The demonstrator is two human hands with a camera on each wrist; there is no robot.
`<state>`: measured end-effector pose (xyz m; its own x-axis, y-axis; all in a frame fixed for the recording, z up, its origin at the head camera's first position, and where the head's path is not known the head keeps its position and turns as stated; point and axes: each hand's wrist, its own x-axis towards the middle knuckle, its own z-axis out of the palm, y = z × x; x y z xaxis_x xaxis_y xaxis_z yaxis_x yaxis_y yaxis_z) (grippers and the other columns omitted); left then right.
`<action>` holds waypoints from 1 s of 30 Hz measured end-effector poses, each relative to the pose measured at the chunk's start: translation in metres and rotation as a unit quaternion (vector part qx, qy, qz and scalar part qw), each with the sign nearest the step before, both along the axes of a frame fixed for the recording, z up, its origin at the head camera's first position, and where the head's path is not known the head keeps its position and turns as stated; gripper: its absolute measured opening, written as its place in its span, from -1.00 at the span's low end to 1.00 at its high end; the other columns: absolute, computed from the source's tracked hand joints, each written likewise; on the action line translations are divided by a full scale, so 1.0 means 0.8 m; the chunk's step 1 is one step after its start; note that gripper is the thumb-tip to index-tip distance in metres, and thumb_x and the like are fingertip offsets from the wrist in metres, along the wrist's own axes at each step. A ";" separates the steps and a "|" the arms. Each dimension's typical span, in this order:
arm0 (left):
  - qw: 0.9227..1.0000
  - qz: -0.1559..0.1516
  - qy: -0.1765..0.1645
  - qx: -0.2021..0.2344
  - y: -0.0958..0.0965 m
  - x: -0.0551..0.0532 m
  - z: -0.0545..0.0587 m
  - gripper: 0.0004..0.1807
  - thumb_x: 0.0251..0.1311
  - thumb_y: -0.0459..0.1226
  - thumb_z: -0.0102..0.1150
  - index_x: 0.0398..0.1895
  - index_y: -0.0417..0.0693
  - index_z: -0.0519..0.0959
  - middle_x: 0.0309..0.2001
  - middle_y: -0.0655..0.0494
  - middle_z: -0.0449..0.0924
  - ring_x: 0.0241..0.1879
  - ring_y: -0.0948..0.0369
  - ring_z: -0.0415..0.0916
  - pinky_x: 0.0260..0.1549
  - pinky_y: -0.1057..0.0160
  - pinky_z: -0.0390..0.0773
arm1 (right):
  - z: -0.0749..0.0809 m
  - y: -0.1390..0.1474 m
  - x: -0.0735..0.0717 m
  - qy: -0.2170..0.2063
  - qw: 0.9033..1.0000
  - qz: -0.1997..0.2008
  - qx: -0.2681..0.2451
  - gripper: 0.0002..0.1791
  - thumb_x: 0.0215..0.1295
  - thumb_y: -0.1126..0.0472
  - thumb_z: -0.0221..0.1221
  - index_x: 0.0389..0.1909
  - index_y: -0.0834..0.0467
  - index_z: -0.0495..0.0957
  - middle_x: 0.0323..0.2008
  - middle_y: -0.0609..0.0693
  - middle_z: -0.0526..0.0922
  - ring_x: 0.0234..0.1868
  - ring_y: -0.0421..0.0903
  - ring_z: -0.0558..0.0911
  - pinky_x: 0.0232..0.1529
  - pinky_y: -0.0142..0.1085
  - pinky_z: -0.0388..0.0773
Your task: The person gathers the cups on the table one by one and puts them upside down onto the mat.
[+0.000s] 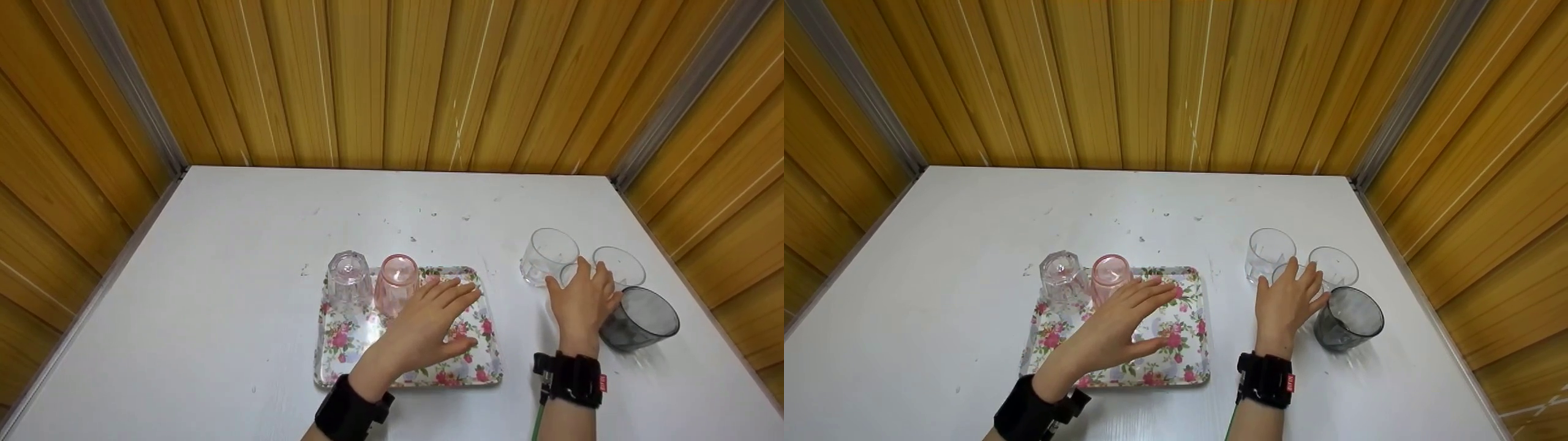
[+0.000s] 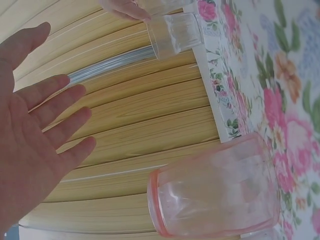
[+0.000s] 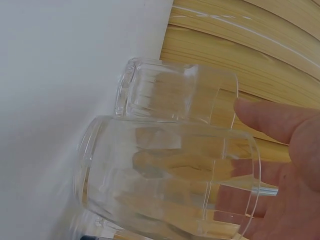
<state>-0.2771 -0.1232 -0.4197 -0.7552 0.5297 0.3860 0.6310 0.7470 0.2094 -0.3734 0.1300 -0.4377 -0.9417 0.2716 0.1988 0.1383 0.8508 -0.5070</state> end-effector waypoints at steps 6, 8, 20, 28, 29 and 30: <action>1.000 0.001 0.003 -0.010 0.002 -0.001 -0.004 -0.29 0.13 0.11 0.05 0.32 0.04 0.20 0.29 0.20 0.25 0.33 0.17 0.10 0.35 0.15 -0.06 | -0.002 -0.002 0.002 0.021 1.000 -0.008 0.000 -0.30 0.11 0.16 0.20 0.21 0.38 0.19 0.26 0.45 0.03 0.27 0.38 0.03 0.14 0.30 -0.09; 1.000 0.002 0.002 -0.016 0.002 -0.002 -0.006 -0.28 0.13 0.11 0.04 0.33 0.05 0.19 0.30 0.20 0.24 0.32 0.17 0.10 0.35 0.14 -0.05 | -0.001 -0.002 0.002 0.015 1.000 -0.009 0.001 -0.27 0.10 0.13 0.22 0.22 0.38 0.18 0.27 0.45 0.02 0.26 0.39 0.04 0.10 0.29 -0.08; 1.000 -0.007 -0.005 -0.024 0.007 -0.003 -0.007 -0.27 0.13 0.14 0.02 0.34 0.06 0.17 0.30 0.20 0.24 0.33 0.18 0.10 0.34 0.15 0.00 | 0.000 -0.003 -0.001 -0.069 0.997 0.011 0.017 0.03 -0.01 -0.10 0.27 0.31 0.38 -0.01 0.25 0.48 0.00 0.24 0.44 -0.02 0.02 0.46 -0.25; 0.999 -0.023 -0.021 -0.015 0.009 0.000 -0.005 -0.24 0.13 0.18 -0.01 0.35 0.08 0.15 0.31 0.21 0.22 0.33 0.19 0.09 0.33 0.13 0.03 | 0.007 -0.007 0.005 -0.070 0.997 -0.003 0.009 0.00 -0.03 -0.07 0.28 0.27 0.41 0.04 0.14 0.55 0.08 0.18 0.44 0.03 0.01 0.44 -0.11; 0.999 -0.023 -0.023 -0.013 0.009 -0.001 -0.005 -0.24 0.13 0.18 -0.01 0.35 0.08 0.14 0.31 0.21 0.21 0.33 0.19 0.08 0.34 0.14 0.02 | 0.010 -0.007 0.007 -0.072 0.997 -0.003 0.007 -0.01 -0.03 -0.09 0.28 0.26 0.41 0.06 0.13 0.55 0.09 0.17 0.45 0.04 0.00 0.45 -0.10; 0.999 -0.023 -0.025 -0.012 0.009 -0.001 -0.004 -0.24 0.13 0.18 -0.02 0.36 0.08 0.14 0.32 0.21 0.20 0.34 0.20 0.07 0.34 0.15 0.00 | 0.014 -0.008 0.008 -0.075 0.997 -0.003 0.005 -0.01 -0.03 -0.12 0.27 0.26 0.41 0.08 0.13 0.55 0.09 0.16 0.45 0.04 -0.01 0.46 -0.10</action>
